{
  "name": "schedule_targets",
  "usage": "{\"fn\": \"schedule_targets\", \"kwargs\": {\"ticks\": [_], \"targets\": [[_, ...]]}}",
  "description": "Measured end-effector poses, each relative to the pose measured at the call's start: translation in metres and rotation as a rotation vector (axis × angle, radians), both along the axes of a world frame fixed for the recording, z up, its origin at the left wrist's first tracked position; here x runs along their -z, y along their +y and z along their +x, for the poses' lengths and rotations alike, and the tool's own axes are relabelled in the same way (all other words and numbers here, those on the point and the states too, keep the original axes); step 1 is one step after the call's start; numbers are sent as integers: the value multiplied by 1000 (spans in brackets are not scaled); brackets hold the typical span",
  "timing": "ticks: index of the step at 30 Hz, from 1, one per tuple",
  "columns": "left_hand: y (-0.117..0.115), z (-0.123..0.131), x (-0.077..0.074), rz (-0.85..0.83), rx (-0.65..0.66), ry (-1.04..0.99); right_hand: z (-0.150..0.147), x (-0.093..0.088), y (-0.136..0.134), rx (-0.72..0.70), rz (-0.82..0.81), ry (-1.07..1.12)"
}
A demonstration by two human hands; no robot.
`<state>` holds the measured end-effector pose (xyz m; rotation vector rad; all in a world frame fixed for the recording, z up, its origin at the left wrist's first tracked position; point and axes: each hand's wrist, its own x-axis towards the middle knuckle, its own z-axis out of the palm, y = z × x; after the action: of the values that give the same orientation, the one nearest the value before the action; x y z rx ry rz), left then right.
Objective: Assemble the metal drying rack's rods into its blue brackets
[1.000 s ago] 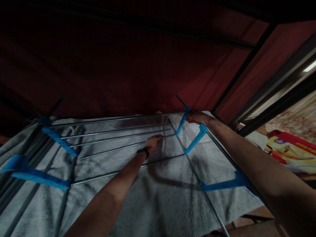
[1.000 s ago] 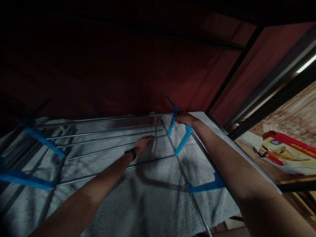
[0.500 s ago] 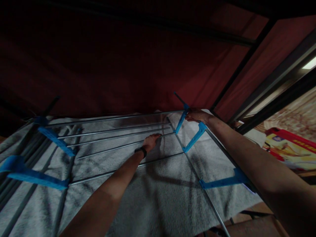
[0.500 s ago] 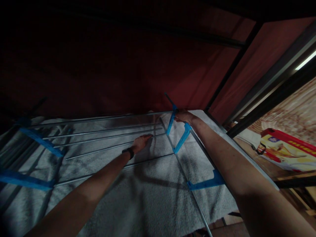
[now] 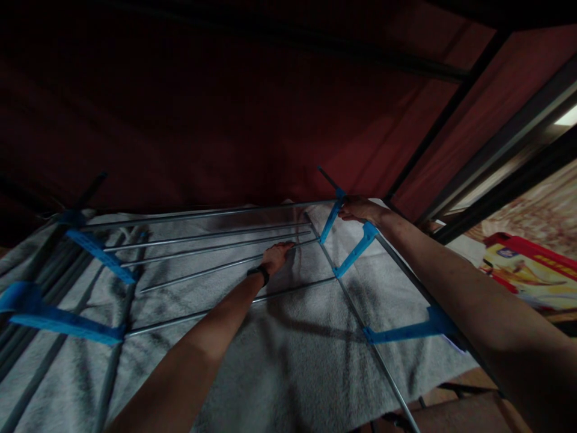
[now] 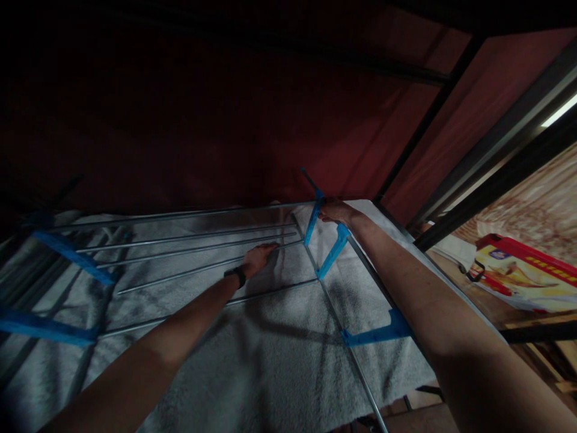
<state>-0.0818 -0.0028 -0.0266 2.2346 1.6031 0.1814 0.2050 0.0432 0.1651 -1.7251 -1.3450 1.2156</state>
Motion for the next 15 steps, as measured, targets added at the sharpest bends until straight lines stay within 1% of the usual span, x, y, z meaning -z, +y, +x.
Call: {"fn": "schedule_targets", "kwargs": {"ticks": [5, 10, 15], "targets": [[1, 0, 2, 0, 18, 25, -1, -1, -1, -4, 1, -9], [-2, 4, -1, 9, 16, 18, -3, -1, -2, -2, -2, -30], [-3, 2, -3, 2, 48, 9, -3, 2, 1, -28, 6, -15]]}}
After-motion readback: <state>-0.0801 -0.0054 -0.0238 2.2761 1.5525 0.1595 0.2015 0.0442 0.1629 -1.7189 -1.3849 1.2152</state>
